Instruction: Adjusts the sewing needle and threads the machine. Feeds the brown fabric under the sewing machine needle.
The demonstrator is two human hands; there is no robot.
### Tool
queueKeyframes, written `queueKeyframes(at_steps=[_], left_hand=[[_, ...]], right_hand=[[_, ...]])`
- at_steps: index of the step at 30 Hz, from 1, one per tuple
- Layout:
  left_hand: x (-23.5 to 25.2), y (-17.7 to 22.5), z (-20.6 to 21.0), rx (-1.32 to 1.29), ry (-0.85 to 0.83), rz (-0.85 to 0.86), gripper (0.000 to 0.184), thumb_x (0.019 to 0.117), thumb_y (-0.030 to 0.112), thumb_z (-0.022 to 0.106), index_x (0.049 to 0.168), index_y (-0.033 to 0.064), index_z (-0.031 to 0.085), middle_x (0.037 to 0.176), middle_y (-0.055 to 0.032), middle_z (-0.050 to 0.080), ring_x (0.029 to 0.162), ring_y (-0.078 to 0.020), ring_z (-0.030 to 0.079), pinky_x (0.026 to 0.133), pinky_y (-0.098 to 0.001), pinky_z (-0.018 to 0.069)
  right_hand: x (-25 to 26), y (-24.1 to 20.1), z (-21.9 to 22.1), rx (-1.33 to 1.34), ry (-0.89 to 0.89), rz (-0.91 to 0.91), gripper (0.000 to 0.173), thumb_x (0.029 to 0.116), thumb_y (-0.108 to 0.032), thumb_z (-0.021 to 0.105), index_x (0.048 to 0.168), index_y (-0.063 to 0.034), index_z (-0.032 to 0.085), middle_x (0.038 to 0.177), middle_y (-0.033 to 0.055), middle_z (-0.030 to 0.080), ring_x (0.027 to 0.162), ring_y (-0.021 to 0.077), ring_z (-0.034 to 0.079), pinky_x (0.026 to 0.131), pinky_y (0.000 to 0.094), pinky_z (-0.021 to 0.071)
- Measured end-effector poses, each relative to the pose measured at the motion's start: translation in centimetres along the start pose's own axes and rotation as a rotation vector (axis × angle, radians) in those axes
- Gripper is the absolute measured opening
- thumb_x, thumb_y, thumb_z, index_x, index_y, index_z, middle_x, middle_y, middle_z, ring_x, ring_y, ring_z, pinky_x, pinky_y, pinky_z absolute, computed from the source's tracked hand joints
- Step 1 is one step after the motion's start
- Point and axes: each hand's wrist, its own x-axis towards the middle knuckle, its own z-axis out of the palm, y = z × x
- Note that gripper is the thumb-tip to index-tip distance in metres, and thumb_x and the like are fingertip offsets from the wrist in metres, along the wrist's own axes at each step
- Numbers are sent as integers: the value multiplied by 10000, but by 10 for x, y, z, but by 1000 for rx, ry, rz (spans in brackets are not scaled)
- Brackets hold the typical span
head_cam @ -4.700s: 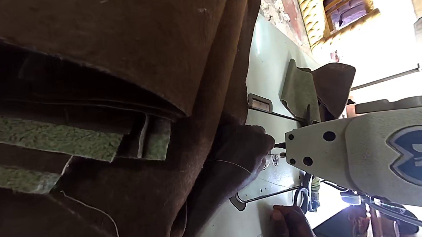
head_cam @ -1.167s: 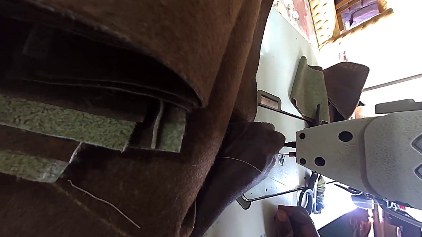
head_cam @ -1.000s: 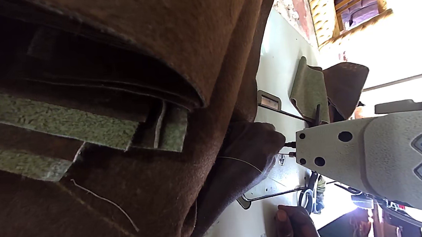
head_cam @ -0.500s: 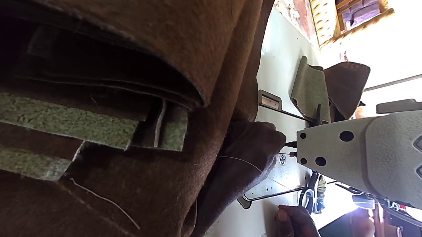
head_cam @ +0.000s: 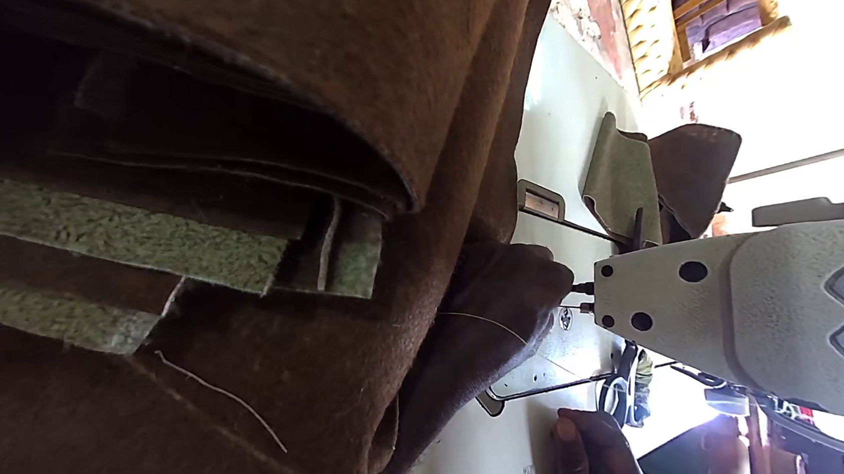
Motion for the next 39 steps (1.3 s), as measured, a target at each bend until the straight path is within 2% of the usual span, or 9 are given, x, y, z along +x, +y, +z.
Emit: queueKeyframes(at_steps=[11,15,19,20,22,24,26,28,39], left_hand=[[-11,-8,15,-10,161,97,172,994,374,576,934,305,723,868,115,604,736,-7,576,622,-239,490],[23,78,-90,-88,-351,-283,167,1023,108,589,1056,63,746,1000,-66,680,909,-209,649,801,-408,505],[0,0,-6,14,302,270,194,1007,359,570,946,301,746,852,134,601,734,32,572,631,-192,487],[2,0,-7,30,314,288,197,1004,353,571,940,295,748,845,130,604,727,30,573,625,-189,485],[12,62,-72,-2,-166,-53,176,1028,158,602,1022,99,767,935,-34,687,844,-151,644,760,-339,502],[24,80,-88,-30,-312,-193,160,1015,84,610,1034,20,755,963,-101,703,882,-224,657,794,-401,498],[4,23,-32,-4,53,88,165,981,278,633,913,193,756,829,54,642,728,-68,621,642,-279,513],[-4,-6,-7,-27,78,95,185,989,405,605,959,296,751,871,133,625,764,-3,605,667,-270,526],[3,6,-28,-48,-24,33,157,954,365,657,969,252,766,853,116,650,764,-19,616,708,-273,535]], right_hand=[[0,0,2,27,18,-11,152,1001,-182,643,992,-47,713,876,-8,655,717,38,629,632,160,557],[1,-2,3,33,31,-19,157,1000,-186,643,985,-45,711,886,-8,661,732,33,636,652,159,563],[-1,1,3,44,45,-23,147,991,-156,641,983,-26,710,862,10,657,712,53,632,622,173,560],[-1,1,3,47,46,-27,147,989,-154,641,982,-24,710,859,11,656,708,52,632,622,173,561],[0,0,3,60,48,-27,145,982,-145,643,975,-15,708,860,11,656,702,45,630,625,168,564],[0,-2,4,74,49,-22,142,972,-133,645,976,-7,708,863,12,655,698,41,628,620,165,562],[0,1,5,86,65,-38,148,976,-144,650,982,-9,713,857,13,650,677,39,618,592,162,556],[-1,3,6,82,83,-60,149,972,-146,653,975,-11,718,847,10,650,673,38,616,590,160,555],[0,5,7,110,112,-86,160,966,-144,663,974,6,718,841,16,654,640,24,603,556,154,546]])
